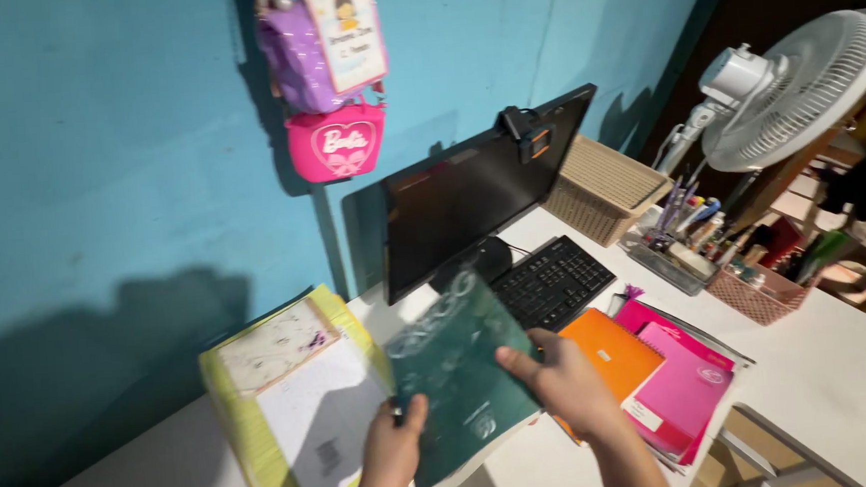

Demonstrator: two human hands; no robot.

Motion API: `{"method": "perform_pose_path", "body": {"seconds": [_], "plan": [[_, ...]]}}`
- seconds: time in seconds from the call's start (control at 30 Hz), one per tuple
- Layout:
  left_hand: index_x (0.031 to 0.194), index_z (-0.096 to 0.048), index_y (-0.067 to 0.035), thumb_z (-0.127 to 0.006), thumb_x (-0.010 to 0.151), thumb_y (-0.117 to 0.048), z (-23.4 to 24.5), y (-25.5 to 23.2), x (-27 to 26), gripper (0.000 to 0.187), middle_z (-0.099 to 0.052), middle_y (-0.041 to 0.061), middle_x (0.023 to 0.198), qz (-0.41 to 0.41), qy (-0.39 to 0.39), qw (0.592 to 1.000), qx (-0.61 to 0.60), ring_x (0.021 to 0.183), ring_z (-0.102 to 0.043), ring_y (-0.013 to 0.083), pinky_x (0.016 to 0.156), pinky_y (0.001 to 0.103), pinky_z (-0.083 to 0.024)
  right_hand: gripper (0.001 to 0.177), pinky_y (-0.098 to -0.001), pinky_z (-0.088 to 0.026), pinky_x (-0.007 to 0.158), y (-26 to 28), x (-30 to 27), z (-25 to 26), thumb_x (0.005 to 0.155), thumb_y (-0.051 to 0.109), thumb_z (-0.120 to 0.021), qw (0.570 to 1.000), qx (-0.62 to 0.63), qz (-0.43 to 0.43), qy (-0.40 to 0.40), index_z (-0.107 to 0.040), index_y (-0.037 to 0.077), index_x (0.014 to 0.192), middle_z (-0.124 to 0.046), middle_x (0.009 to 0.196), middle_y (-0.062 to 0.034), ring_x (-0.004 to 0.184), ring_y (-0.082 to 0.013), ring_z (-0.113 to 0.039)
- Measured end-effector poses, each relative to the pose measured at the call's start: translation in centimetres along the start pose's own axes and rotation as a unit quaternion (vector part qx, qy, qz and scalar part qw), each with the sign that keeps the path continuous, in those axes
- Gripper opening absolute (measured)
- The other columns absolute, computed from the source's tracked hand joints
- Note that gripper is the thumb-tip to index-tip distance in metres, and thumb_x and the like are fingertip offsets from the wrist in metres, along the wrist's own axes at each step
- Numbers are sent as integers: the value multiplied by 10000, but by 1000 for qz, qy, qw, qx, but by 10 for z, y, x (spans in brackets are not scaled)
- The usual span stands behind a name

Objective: The person sorts and stacks yellow and white papers, places them into a yellow folder, and arranges notebooks and a book on the desk. They then wipe the desk surface with a cloth.

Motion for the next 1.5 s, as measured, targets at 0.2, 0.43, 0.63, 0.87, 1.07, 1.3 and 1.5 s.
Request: {"method": "perform_pose_path", "body": {"seconds": [0.2, 0.43, 0.63, 0.87, 1.07, 1.3, 1.5], "plan": [[1448, -482, -92, -623, 930, -337, 102, -10, -27, 590, -712, 227, 1169, -48, -210, 972, 97, 1089, -671, 431, 897, 489, -523, 504, -370, -580, 698, 5, 6, -88, 842, 446, -758, 987, -122, 90, 61, -740, -25, 1022, -761, 779, -184, 720, -252, -761], [1448, -456, -47, -613, 931, -241, 141, 10, -13, 574, -683, 254, 1189, -123, -289, 945, 90, 1062, -653, 467, 858, 515, -514, 555, -406, -591, 802, -26, 42, -173, 875, 496, -736, 971, -211, 79, 79, -694, -27, 1055, -746, 891, -241, 864, -353, -766], [1396, -488, -30, -612, 977, -285, 141, 61, 13, 506, -684, 265, 1201, -2, -242, 958, 155, 1070, -670, 453, 885, 509, -537, 533, -424, -545, 892, -70, 52, -202, 922, 436, -700, 941, -296, 67, 146, -590, -7, 1198, -716, 1048, -247, 1016, -388, -701], [1503, -326, -1, -624, 912, -353, 137, 89, 12, 750, -607, 299, 1278, -52, -286, 939, 186, 1053, -656, 467, 844, 517, -547, 443, -419, -566, 887, -76, 39, -193, 934, 382, -651, 940, -308, 26, 143, -617, 6, 1167, -727, 1052, -229, 1001, -356, -729], [1533, -304, -40, -560, 932, -473, 130, 97, -3, 783, -616, 203, 1309, 22, -242, 924, 294, 1085, -687, 375, 852, 485, -584, 437, -411, -563, 902, -94, 29, -188, 940, 368, -647, 925, -347, 10, 155, -622, -3, 1168, -726, 1068, -222, 1021, -347, -721], [1483, -397, -106, -615, 864, -573, 135, 88, -18, 806, -573, 125, 1315, 18, -244, 885, 396, 1202, -611, 327, 874, 515, -576, 465, -399, -556, 937, -99, 21, -183, 945, 369, -646, 913, -371, -18, 168, -595, 8, 1233, -722, 1104, -215, 1065, -341, -711], [1522, -416, -182, -602, 882, -614, 132, 78, -28, 794, -449, 28, 1326, 78, -226, 867, 438, 1286, -428, 251, 877, 531, -506, 604, -417, -493, 1055, -81, 11, -188, 969, 295, -599, 902, -400, -32, 158, -388, 137, 1513, -617, 1304, -226, 1240, -370, -610]]}}
Point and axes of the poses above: each hand's wrist, its own x-axis towards the middle knuckle, its own z-axis out of the back of the hand, y = z × x, the point moved 3 cm from there along x, towards the middle knuckle
